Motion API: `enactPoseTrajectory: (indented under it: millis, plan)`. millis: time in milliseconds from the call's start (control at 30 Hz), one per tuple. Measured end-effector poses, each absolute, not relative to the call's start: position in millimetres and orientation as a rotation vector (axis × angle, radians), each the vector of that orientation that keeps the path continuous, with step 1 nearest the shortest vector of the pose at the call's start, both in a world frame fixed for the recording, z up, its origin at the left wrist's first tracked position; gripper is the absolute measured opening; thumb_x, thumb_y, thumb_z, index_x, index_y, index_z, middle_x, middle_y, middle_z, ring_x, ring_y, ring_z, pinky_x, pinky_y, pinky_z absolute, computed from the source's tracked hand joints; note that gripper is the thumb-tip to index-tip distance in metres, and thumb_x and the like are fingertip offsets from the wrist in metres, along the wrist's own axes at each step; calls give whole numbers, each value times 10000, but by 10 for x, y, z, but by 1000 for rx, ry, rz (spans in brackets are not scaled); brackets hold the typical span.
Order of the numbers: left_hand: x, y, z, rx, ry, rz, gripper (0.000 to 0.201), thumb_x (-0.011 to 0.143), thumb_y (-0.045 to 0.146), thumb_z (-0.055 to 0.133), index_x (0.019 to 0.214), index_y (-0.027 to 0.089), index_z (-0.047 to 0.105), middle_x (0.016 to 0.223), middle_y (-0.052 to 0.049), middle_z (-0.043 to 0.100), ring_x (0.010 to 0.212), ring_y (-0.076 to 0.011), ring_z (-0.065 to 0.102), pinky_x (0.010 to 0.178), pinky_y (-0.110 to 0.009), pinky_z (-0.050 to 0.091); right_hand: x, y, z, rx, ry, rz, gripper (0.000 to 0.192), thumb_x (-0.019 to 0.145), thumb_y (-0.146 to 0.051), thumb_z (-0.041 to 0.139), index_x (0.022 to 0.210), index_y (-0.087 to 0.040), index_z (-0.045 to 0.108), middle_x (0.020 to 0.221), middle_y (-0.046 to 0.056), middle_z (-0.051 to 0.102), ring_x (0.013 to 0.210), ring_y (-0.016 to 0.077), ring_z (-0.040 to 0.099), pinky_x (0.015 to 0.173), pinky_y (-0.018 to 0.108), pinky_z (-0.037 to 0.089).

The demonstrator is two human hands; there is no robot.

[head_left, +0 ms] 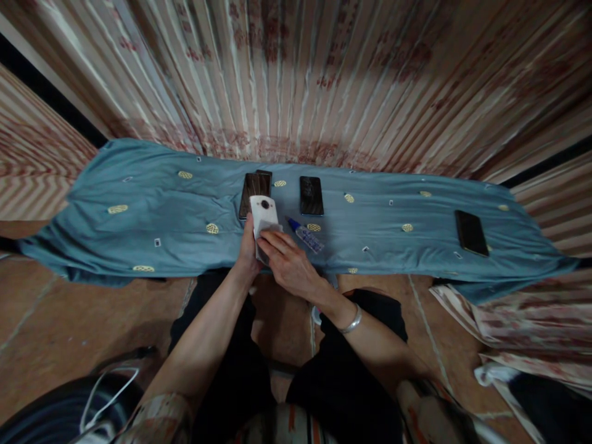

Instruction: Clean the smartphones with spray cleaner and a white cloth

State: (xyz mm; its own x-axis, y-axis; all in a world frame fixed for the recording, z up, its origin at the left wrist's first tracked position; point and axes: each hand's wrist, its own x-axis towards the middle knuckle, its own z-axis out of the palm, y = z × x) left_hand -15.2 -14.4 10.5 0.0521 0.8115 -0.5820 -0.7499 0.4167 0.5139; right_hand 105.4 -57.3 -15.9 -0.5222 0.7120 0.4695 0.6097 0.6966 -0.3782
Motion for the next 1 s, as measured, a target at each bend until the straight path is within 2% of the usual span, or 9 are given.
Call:
enactPoseTrajectory:
  millis: [167, 300, 400, 467, 567, 633, 700, 867, 1000]
  plan:
    - [-173, -148, 9, 136, 930, 1193, 508, 1084, 506, 455, 892, 195, 807, 735, -71, 787, 816, -214, 787, 844, -270, 613, 1072, -582, -147, -1023, -2292, 246, 516, 1005, -32, 416, 1443, -121, 674, 1491, 157, 681, 1420, 260, 611, 1246, 482, 521]
    - [-146, -179, -27, 134, 926, 1202, 425, 1051, 499, 532, 986, 178, 803, 790, -61, 807, 910, -225, 801, 865, -289, 631, 1089, -547, -165, -1078, -2269, 250, 551, 983, -24, 438, 1491, -108, 634, 1572, 175, 618, 1476, 284, 567, 1265, 518, 492]
    - [-151, -169, -6, 75, 913, 1185, 456, 1080, 483, 487, 1035, 158, 804, 761, -63, 800, 869, -208, 797, 806, -252, 622, 1081, -545, -173, -1085, -2274, 239, 555, 979, -22, 443, 1495, -103, 631, 1569, 180, 620, 1471, 290, 569, 1270, 532, 484]
    - [-175, -147, 7, 48, 875, 1196, 460, 1087, 469, 479, 1036, 151, 808, 734, -61, 795, 765, -191, 776, 735, -238, 610, 1068, -559, -173, -1076, -2282, 225, 535, 991, -30, 440, 1482, -98, 642, 1548, 180, 638, 1454, 286, 582, 1264, 522, 494]
    - [-224, -111, -5, 35, 843, 1218, 495, 1101, 454, 434, 971, 157, 808, 706, -55, 786, 609, -164, 716, 634, -240, 590, 1046, -585, -170, -1049, -2304, 195, 506, 1004, -38, 435, 1454, -86, 662, 1509, 175, 669, 1427, 275, 603, 1253, 490, 510]
    - [-247, -98, -35, 42, 837, 1232, 507, 1101, 457, 423, 929, 176, 808, 718, -56, 792, 584, -162, 707, 601, -245, 581, 1036, -591, -167, -1041, -2312, 178, 502, 1009, -38, 429, 1447, -90, 669, 1497, 168, 678, 1418, 269, 609, 1250, 475, 514]
    - [-257, -97, -70, 65, 824, 1243, 484, 1091, 459, 448, 926, 188, 814, 743, -59, 803, 615, -173, 727, 620, -252, 590, 1032, -583, -166, -1046, -2303, 168, 503, 1013, -39, 420, 1447, -89, 671, 1496, 171, 678, 1413, 267, 612, 1248, 469, 516]
    - [-241, -116, -118, 125, 787, 1206, 459, 1071, 477, 484, 999, 164, 812, 756, -77, 802, 862, -234, 805, 833, -295, 639, 1036, -528, -172, -1064, -2263, 145, 510, 1001, -34, 421, 1442, -66, 674, 1508, 188, 666, 1420, 284, 608, 1254, 477, 508]
    - [-260, -113, -132, 107, 768, 1234, 470, 1084, 459, 456, 1009, 147, 799, 774, -75, 803, 835, -213, 799, 823, -276, 640, 1022, -513, -184, -1060, -2255, 161, 527, 988, -23, 432, 1457, -85, 664, 1516, 188, 660, 1423, 290, 607, 1246, 515, 513]
